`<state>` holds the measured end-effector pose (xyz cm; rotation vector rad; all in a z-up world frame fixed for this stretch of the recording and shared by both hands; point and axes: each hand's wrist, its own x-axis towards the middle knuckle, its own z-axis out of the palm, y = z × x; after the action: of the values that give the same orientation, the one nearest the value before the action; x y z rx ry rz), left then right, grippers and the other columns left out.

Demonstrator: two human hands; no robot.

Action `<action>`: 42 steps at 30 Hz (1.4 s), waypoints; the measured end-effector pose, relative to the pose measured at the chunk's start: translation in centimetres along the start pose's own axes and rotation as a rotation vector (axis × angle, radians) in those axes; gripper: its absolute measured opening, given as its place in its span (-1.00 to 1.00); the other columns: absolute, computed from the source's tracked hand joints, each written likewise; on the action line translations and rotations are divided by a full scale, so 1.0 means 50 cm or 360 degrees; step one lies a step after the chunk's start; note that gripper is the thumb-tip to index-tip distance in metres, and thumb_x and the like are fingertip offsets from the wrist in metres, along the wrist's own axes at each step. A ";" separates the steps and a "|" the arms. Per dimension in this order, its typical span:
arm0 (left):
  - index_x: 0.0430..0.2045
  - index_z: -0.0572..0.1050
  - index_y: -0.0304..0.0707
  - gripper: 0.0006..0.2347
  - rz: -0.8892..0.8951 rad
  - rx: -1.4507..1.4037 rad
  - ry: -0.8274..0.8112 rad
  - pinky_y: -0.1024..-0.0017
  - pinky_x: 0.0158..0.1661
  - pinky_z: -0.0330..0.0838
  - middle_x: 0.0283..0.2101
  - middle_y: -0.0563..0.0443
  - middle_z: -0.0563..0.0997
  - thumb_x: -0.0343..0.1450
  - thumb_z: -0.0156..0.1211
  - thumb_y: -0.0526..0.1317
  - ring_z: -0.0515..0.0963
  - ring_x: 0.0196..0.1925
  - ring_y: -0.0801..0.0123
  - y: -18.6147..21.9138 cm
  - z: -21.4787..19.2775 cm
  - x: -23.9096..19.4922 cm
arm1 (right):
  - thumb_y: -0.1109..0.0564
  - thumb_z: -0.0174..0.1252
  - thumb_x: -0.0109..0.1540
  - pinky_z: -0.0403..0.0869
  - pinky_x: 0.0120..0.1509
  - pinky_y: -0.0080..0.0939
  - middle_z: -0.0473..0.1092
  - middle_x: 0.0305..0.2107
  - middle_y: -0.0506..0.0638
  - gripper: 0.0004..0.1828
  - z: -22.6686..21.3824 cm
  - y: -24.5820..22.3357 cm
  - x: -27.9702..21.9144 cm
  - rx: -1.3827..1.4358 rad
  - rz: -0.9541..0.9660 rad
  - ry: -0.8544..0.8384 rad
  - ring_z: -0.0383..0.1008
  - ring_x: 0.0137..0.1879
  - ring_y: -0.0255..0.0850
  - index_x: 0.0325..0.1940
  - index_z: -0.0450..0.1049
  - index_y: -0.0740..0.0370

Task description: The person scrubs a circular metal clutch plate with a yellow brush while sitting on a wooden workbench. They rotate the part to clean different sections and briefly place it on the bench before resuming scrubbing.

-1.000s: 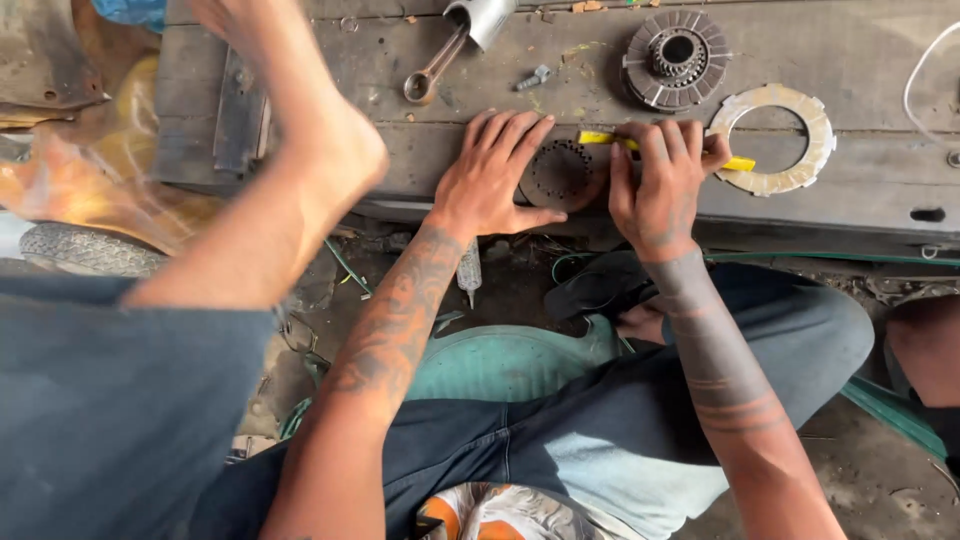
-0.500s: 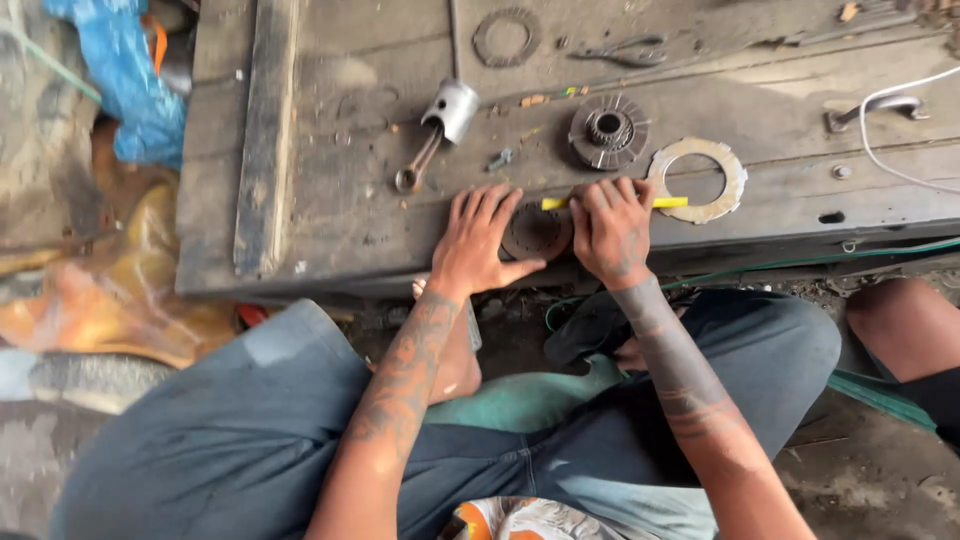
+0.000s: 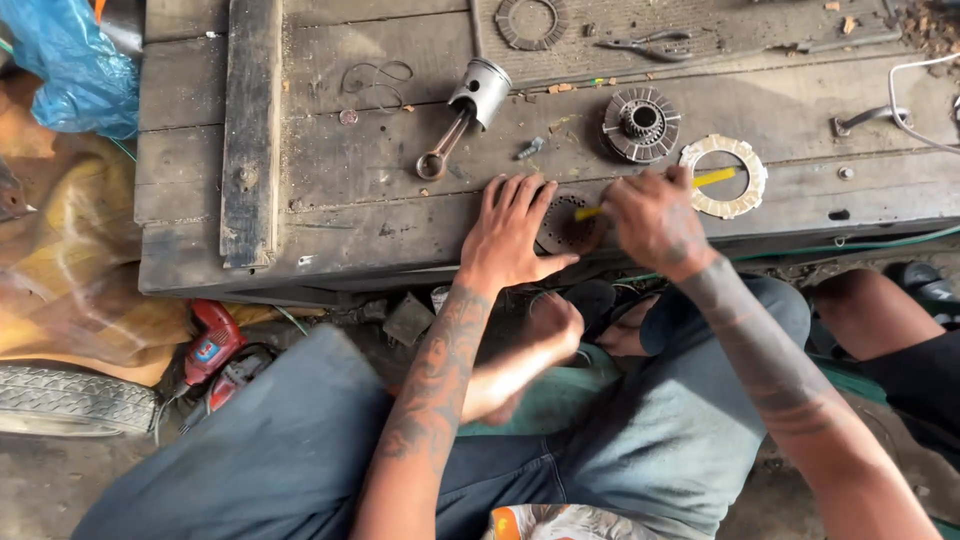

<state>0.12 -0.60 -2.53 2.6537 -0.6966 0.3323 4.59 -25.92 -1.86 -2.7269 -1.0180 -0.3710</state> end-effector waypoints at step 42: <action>0.30 0.26 -0.45 -0.14 -0.0286 -0.0113 -0.0958 -0.22 0.25 0.14 0.31 -0.29 0.29 0.19 0.50 0.11 0.24 0.36 -0.11 -0.001 -0.110 0.078 | -0.06 0.09 0.44 0.22 0.16 -0.08 0.31 -0.42 -0.09 -0.83 0.004 -0.019 0.097 0.0016 0.0227 -0.0058 0.41 -0.19 -0.12 -0.19 0.44 -0.03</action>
<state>2.75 0.09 3.66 2.7222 -0.6085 -0.5521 7.56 -22.19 -0.46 -2.7861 -0.8248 -0.2924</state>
